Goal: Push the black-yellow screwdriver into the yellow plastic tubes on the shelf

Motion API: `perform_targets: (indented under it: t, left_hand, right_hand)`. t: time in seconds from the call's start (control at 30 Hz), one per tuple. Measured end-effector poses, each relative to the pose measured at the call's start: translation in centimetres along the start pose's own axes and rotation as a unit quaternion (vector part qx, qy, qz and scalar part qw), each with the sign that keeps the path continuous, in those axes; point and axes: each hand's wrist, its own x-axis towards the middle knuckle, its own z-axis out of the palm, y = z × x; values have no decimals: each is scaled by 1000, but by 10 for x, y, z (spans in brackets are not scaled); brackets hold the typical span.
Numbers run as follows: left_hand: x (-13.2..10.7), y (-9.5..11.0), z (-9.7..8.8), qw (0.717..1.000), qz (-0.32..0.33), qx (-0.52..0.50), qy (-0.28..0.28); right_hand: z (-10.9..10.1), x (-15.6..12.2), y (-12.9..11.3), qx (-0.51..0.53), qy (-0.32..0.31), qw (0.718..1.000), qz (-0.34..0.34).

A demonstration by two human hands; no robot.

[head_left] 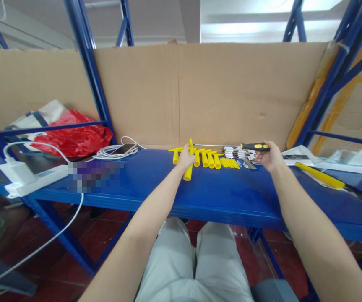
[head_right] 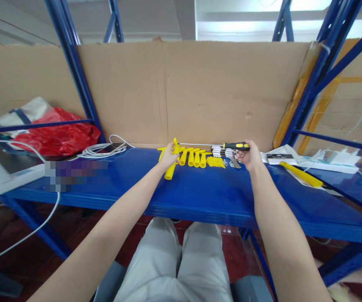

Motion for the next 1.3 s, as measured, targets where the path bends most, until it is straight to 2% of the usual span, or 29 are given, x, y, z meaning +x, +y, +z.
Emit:
perform_targets:
  t: [0.1, 0.2, 0.37, 0.53, 0.7, 0.83, 0.93, 1.1, 1.2, 1.3]
  left_hand:
    - [-2, 3, 0, 1000, -10, -27, -7]
    - [-3, 5, 0, 999, -21, -44, -14]
    - [-5, 7, -1, 997, -44, -56, -15]
    - [-7, 9, -2, 997, -39, -62, -1]
    - [-5, 8, -4, 999, -15, -29, 41]
    - [-4, 11, -6, 995, 2, -46, 91]
    - [-5, 14, -6, 992, 18, -70, 105]
    - [-7, 15, 1, 993, 48, -78, 69]
    - [-10, 15, 5, 996, 60, -69, 14]
    - [-15, 16, 9, 995, 66, -49, -56]
  right_hand:
    - [2, -1, -2, 27, 47, 998, 37]
    - [3, -3, -3, 39, 62, 997, 38]
    - [-1, -2, -3, 29, 43, 998, 21]
    - [-8, 4, 0, 0, 15, 1000, -1]
    - [-10, 7, 2, -19, -4, 1000, -14]
    - [-4, 3, 3, -40, -8, 999, 27]
    - [5, -2, 3, -54, -10, 997, 48]
    - [20, -12, 7, -89, -43, 993, 62]
    - [26, -19, 11, -131, -115, 983, 59]
    - [32, -24, 18, -204, -215, 954, 43]
